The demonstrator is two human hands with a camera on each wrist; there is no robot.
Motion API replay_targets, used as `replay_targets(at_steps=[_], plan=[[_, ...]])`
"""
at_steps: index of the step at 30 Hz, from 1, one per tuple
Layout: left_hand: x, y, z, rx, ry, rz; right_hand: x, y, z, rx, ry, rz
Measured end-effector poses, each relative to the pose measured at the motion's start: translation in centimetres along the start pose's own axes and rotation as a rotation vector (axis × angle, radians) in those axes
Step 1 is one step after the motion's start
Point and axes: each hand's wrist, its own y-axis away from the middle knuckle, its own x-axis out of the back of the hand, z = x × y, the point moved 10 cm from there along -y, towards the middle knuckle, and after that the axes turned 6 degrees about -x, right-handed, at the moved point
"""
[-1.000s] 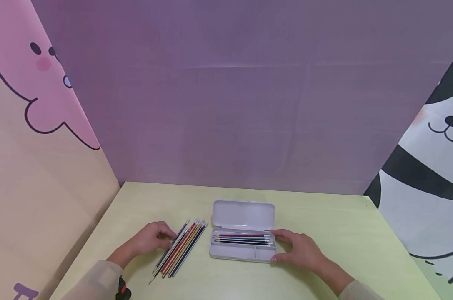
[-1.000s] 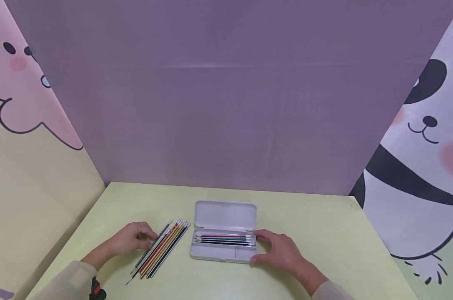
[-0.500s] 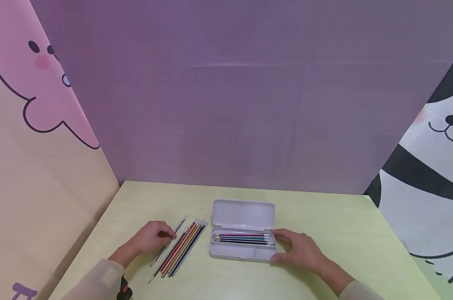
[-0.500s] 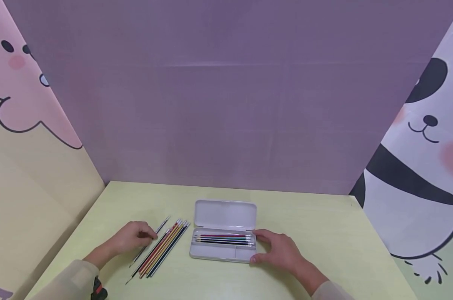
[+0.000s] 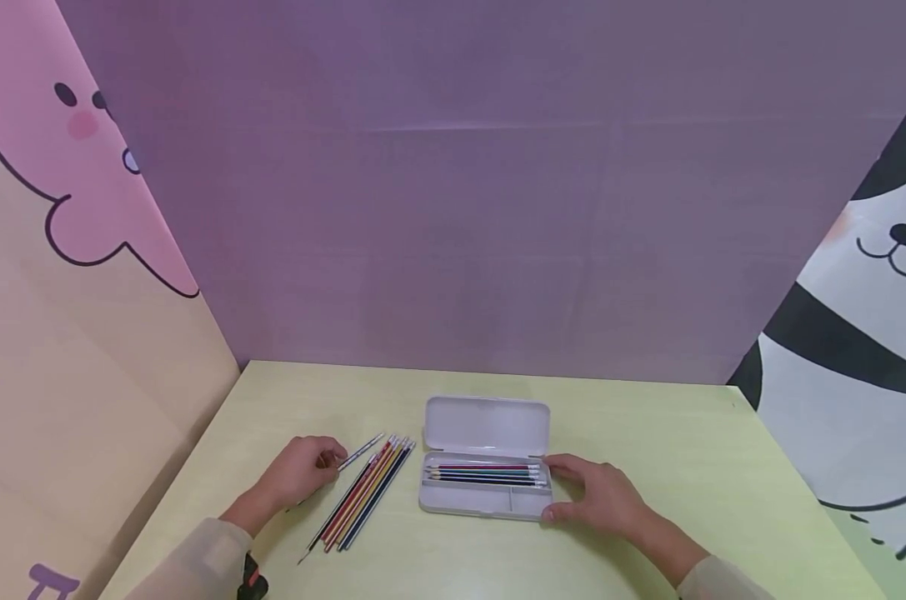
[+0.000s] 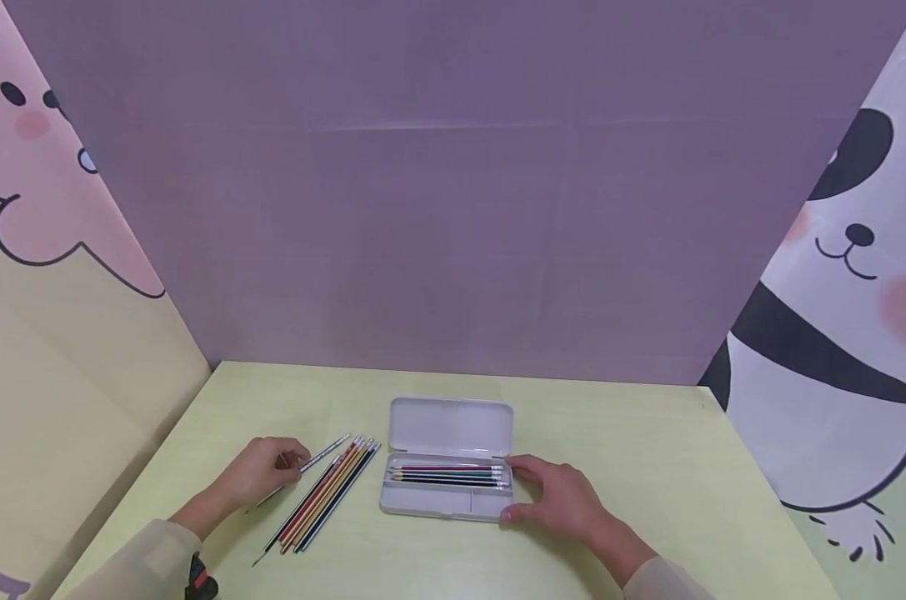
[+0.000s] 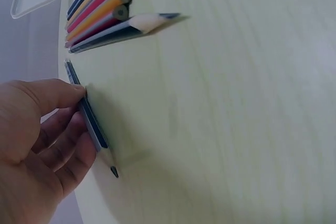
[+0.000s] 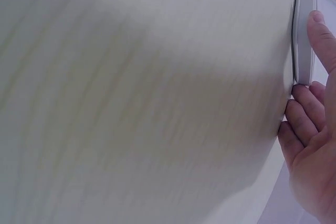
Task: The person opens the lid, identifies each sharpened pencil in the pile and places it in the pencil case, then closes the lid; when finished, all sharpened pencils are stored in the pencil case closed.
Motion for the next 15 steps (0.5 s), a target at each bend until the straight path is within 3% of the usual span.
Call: replay_targets(at_steps=[8,15], plan=[[0.9,-1.2,1.1,0.010,0.027,0.014,-0.1,0.0,0.0,-0.017,-0.002,-0.017],[1.0,-4.2,5.2,-0.056,0.053,-0.027,0.1,0.0,-0.1,-0.015,-0.001,-0.011]])
